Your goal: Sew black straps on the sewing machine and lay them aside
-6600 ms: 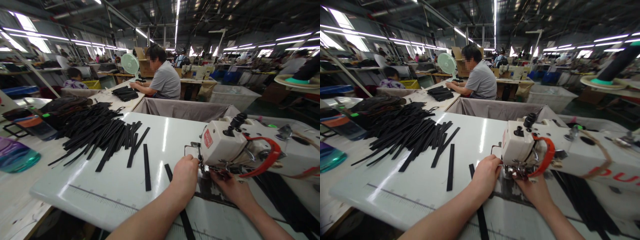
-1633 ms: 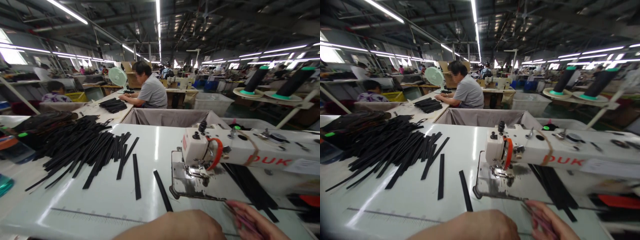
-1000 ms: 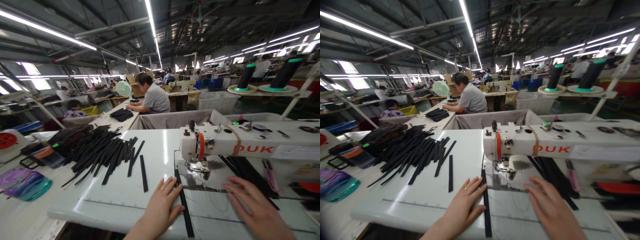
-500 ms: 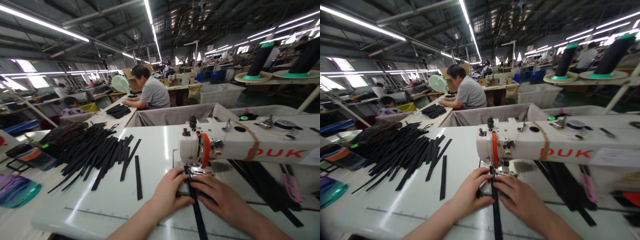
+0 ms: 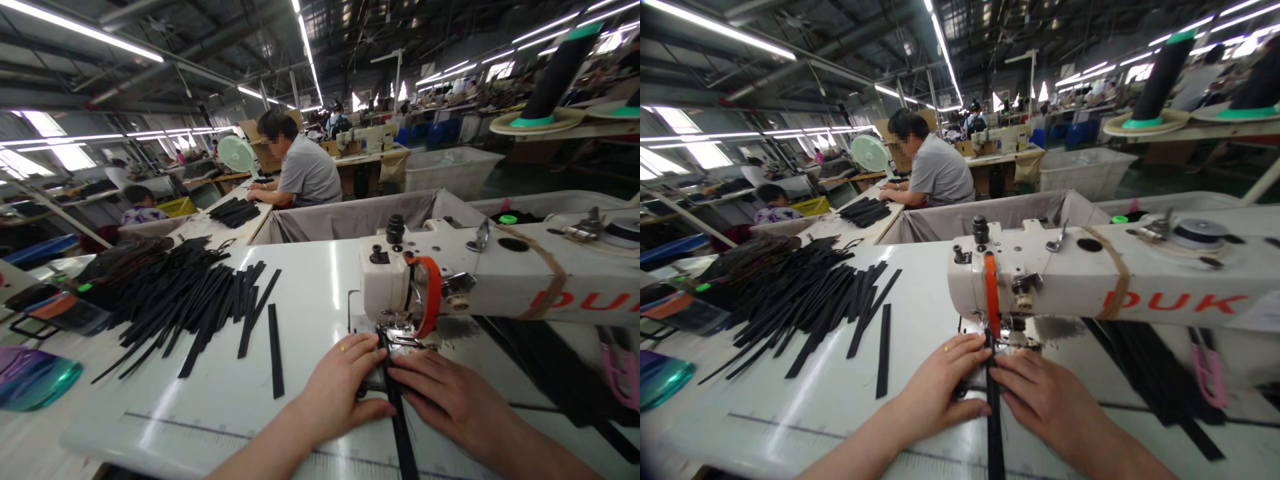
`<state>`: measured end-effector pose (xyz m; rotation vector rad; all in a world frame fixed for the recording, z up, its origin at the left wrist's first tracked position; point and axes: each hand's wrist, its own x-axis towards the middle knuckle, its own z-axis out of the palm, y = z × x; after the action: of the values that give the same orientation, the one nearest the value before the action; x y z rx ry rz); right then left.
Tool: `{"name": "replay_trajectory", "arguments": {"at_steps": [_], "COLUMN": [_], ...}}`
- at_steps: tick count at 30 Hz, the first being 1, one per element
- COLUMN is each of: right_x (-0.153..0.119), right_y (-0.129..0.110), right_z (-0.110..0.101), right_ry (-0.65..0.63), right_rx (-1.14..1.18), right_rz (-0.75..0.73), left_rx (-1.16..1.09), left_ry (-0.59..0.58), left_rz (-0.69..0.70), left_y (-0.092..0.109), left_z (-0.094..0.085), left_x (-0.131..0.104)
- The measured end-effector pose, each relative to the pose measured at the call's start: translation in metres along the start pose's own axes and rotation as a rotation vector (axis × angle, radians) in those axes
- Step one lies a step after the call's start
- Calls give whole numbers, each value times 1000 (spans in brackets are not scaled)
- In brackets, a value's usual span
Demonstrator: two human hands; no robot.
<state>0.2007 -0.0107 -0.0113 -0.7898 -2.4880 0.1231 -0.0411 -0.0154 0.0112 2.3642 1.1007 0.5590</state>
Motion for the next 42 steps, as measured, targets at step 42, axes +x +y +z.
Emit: {"name": "replay_trajectory", "arguments": {"at_steps": [42], "right_x": [0], "right_y": [-3], "right_z": [-1], "right_ry": [-35], "right_rx": [-6], "right_rz": [-14], "left_rx": [55], "left_ry": [-64], "left_rz": [5], "left_y": [4], "left_z": [-2], "left_x": [2]}}
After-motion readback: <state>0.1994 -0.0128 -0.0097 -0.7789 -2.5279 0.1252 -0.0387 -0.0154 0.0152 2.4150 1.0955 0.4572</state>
